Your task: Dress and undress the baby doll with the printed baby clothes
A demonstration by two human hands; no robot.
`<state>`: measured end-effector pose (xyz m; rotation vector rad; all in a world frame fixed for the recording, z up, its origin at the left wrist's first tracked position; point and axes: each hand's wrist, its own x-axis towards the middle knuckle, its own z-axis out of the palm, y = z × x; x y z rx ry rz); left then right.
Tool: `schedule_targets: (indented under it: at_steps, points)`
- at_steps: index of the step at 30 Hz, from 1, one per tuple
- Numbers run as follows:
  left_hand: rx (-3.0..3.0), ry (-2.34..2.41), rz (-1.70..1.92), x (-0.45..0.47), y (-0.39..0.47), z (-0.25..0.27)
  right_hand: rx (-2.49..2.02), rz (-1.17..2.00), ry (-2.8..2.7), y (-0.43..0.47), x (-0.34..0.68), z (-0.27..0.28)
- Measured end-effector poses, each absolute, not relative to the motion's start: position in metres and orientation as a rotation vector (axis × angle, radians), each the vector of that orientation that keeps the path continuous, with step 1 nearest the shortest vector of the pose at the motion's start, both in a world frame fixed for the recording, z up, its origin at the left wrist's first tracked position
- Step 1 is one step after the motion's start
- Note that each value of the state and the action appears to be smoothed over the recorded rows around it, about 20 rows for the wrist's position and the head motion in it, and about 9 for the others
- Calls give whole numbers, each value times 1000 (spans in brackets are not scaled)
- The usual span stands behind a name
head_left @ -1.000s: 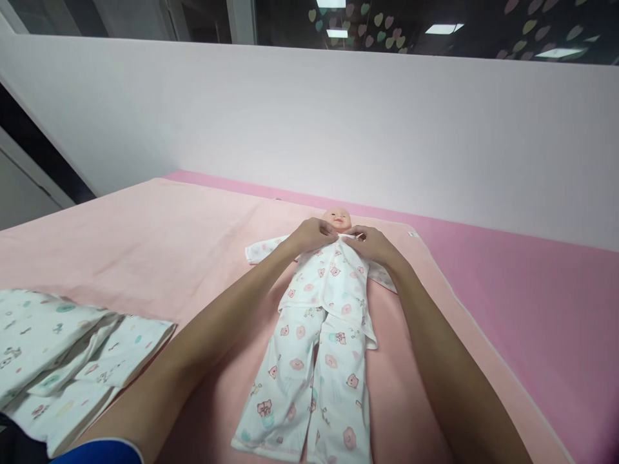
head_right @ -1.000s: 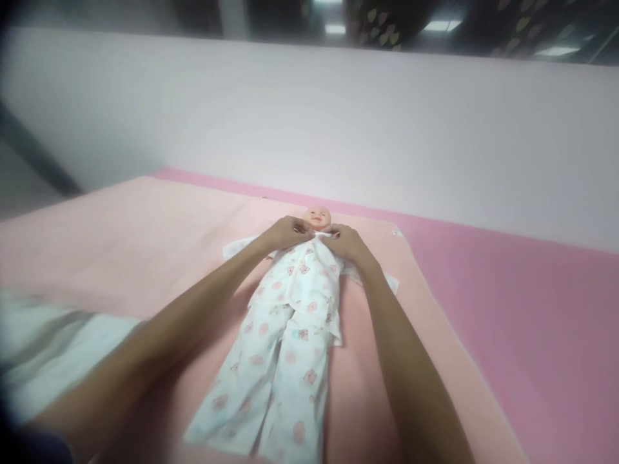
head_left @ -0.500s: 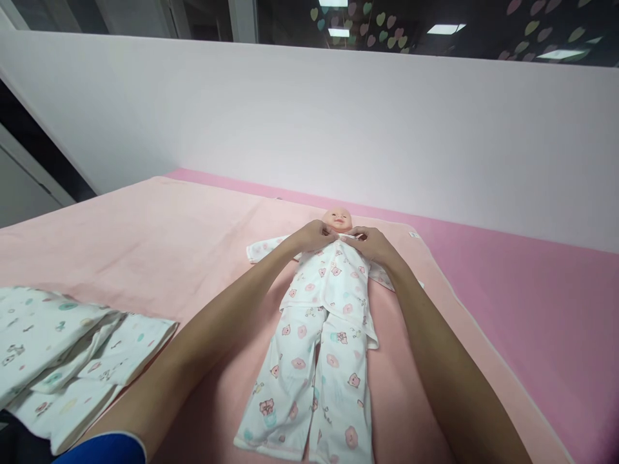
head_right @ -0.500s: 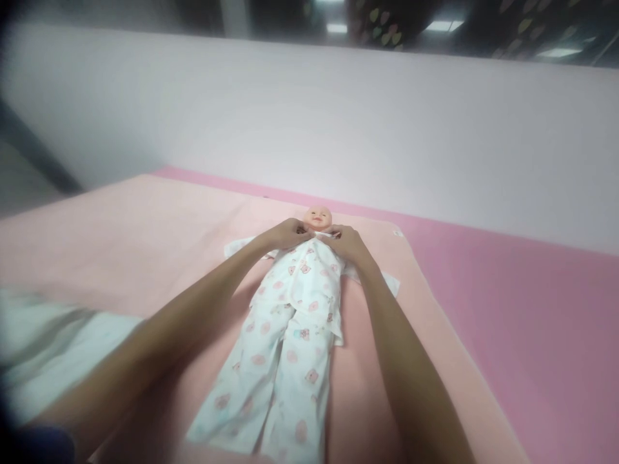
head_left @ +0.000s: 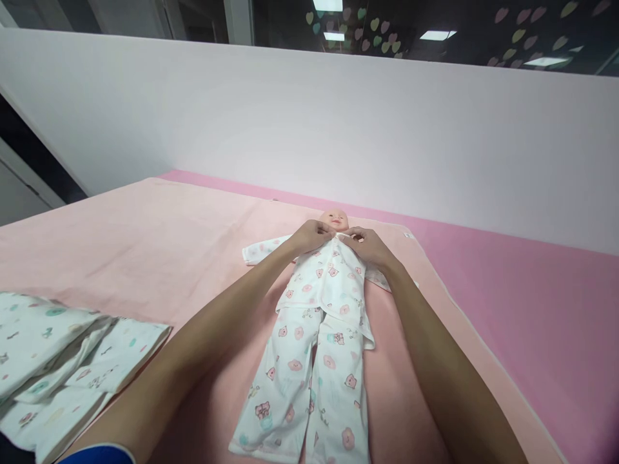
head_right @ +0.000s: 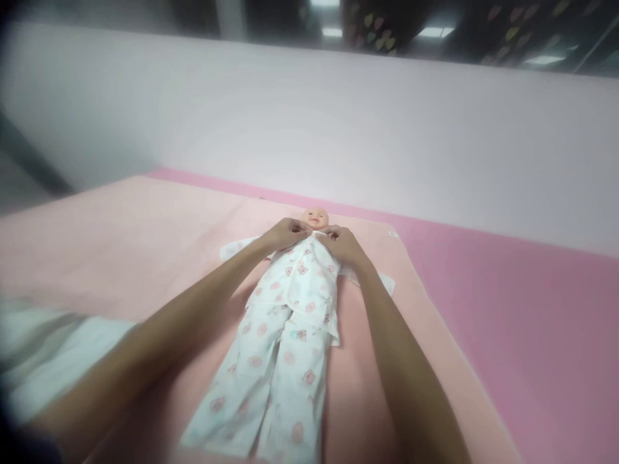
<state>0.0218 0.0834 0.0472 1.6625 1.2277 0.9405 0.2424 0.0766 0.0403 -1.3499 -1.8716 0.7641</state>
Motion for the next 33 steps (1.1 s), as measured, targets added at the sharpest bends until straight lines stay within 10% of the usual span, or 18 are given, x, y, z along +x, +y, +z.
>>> schedule_targets:
  at_steps: [16, 33]
  points:
    - [1508, 1172, 1017, 18, 86, 49, -1009, 248, -2020, 85, 238, 26]
    - [1769, 1200, 1066, 25, 82, 44, -1120, 472, -1887, 80, 232, 26]
